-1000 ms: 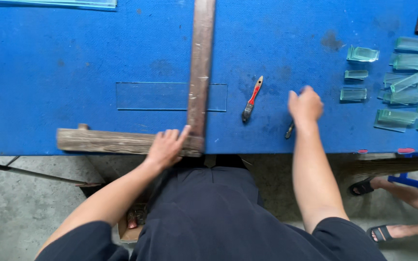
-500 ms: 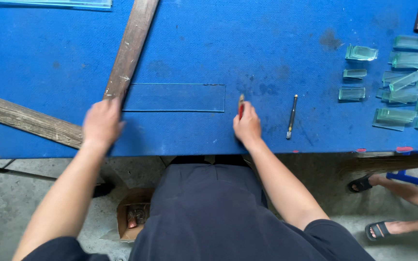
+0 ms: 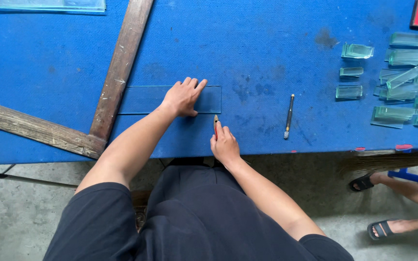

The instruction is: The person uses a wooden L-square and a glass cutter to score rectangular glass sheets on a blue workbench. After scoring, they snap the glass along the line and place the cut pieces aside. The process is repeated for several sheets.

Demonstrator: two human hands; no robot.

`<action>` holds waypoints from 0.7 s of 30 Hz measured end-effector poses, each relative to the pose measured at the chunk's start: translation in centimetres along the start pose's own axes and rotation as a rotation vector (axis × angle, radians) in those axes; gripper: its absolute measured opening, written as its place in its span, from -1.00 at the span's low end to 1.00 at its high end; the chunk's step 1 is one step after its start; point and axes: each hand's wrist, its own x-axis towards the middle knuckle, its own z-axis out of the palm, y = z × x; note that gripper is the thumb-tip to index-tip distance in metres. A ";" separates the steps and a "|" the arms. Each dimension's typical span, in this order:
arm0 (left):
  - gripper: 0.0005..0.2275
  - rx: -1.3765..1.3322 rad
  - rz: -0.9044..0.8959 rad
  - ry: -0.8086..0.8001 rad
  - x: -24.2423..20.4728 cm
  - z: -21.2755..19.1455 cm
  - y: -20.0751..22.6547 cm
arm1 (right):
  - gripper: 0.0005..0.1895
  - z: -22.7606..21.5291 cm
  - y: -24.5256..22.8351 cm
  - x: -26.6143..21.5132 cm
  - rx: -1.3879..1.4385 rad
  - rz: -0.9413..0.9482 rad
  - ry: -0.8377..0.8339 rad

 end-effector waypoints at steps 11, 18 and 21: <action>0.03 0.043 0.000 0.088 0.0 1.7 -0.2 | -0.43 0.8 0.5 0.7 0.027 0.024 -0.001; -0.01 0.039 -0.005 0.062 -0.4 1.8 -0.1 | -0.45 0.5 0.0 0.8 0.030 0.035 0.031; -0.03 -0.053 -0.079 0.112 -0.7 1.0 0.2 | -0.62 -2.3 -0.5 2.8 0.072 0.111 0.083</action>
